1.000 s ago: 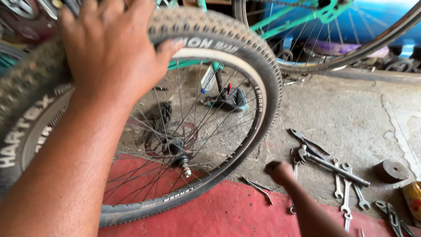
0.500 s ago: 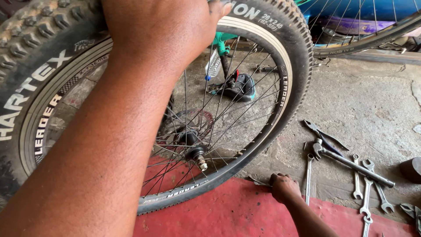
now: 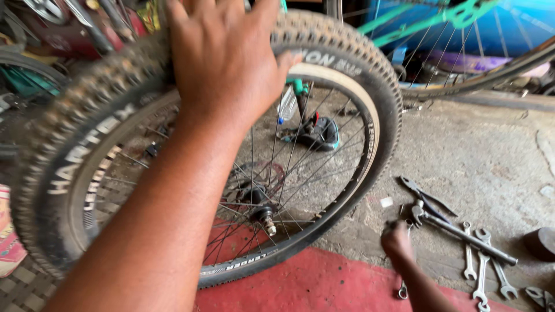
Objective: The person removes a bicycle tire from a rim using a wrench and by hand, and then reinstalls the tire onto the wheel.
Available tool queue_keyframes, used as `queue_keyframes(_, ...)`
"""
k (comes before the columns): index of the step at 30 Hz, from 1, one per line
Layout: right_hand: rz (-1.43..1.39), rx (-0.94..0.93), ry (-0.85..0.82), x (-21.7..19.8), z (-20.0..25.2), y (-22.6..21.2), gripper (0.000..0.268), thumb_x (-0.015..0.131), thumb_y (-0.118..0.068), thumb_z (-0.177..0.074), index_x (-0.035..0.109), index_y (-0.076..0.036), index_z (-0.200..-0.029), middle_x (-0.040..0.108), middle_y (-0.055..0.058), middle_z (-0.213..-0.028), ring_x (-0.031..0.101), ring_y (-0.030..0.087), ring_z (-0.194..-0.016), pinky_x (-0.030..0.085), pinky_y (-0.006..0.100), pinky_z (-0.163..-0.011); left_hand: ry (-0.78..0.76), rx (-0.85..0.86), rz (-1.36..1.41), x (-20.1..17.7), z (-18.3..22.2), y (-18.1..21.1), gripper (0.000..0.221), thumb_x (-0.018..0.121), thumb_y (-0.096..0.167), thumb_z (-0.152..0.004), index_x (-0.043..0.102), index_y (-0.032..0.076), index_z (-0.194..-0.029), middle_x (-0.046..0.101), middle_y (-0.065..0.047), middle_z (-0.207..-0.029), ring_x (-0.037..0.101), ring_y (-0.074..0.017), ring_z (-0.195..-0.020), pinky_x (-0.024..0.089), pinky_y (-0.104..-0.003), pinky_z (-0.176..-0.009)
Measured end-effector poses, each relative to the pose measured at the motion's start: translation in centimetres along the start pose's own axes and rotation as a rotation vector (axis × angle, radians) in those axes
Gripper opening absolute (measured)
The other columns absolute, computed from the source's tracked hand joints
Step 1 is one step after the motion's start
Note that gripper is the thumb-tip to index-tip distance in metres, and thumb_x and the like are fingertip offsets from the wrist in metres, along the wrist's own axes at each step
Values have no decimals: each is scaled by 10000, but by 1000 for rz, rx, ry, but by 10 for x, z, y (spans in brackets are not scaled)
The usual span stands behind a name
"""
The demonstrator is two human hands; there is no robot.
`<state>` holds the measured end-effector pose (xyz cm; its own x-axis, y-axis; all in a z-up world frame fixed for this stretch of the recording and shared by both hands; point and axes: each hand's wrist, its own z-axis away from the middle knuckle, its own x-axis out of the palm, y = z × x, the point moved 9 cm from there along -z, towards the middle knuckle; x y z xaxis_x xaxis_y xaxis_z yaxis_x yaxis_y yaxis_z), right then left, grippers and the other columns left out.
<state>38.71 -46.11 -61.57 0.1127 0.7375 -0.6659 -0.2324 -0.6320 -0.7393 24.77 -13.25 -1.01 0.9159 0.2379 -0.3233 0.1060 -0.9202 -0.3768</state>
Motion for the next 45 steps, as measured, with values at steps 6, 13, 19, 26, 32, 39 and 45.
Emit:
queue_keyframes(6, -333, -121, 239, -175, -8, -220, 534, 588, -482, -1087, 655, 41, -1000, 605, 149, -756, 466, 258, -601, 418, 466, -530, -326, -131, 159, 1, 4, -20, 692, 847, 634, -772, 678, 140, -1226, 693, -190, -1078, 619, -380, -1023, 409, -554, -859)
queue_keyframes(13, -386, -612, -12, -250, 84, -451, 415, 731, -431, -988, 738, -29, -1092, 725, 48, -876, 637, 152, -767, 518, 358, -723, -310, -189, 138, -25, 20, -58, 651, 728, 730, -813, 701, 202, -1194, 711, -157, -1073, 646, -375, -970, 432, -559, -852)
queue_keyframes(19, -500, -932, -29, -208, 116, -478, 409, 677, -364, -1018, 733, -45, -1269, 753, 139, -1037, 646, 176, -886, 526, 321, -820, -156, -255, 117, -40, 68, -134, 560, 709, 684, -963, 725, 189, -1224, 720, -122, -1047, 668, -355, -970, 443, -566, -847)
queue_keyframes(26, 59, -570, -4, -146, 82, -440, 374, 608, -386, -1079, 733, -55, -1200, 715, 244, -1102, 652, 363, -1018, 496, 453, -910, -120, -498, 93, -60, 143, -256, 358, 679, 464, -1141, 721, 139, -1284, 703, -137, -1251, 601, -391, -1205, 384, -624, -1016)
queue_keyframes(32, -168, -1230, 33, -110, 177, -534, 285, 564, -190, -1057, 694, -92, -1291, 657, 160, -1131, 522, 391, -1096, 420, 472, -1040, 207, -1045, 317, -42, 275, -145, 386, 609, 295, -1107, 484, -23, -1287, 550, -215, -1248, 527, -357, -1145, 417, -509, -986)
queue_keyframes(39, -345, -1451, -13, -81, 280, -611, 339, 568, -117, -1034, 691, -79, -1348, 632, 178, -1091, 618, 360, -1023, 505, 421, -895, -66, -1258, 808, 30, 351, -31, 152, 628, 138, -952, 650, 23, -1049, 714, -131, -930, 708, -265, -787, 559, -388, -670)
queue_keyframes(45, -401, -1505, -78, -77, 305, -635, 297, 575, -138, -1083, 682, -35, -1341, 621, 170, -1068, 645, 317, -990, 518, 385, -886, -380, -1538, 889, 63, 398, -26, 197, 679, 203, -921, 685, 31, -1016, 763, -121, -890, 743, -256, -753, 570, -377, -726)
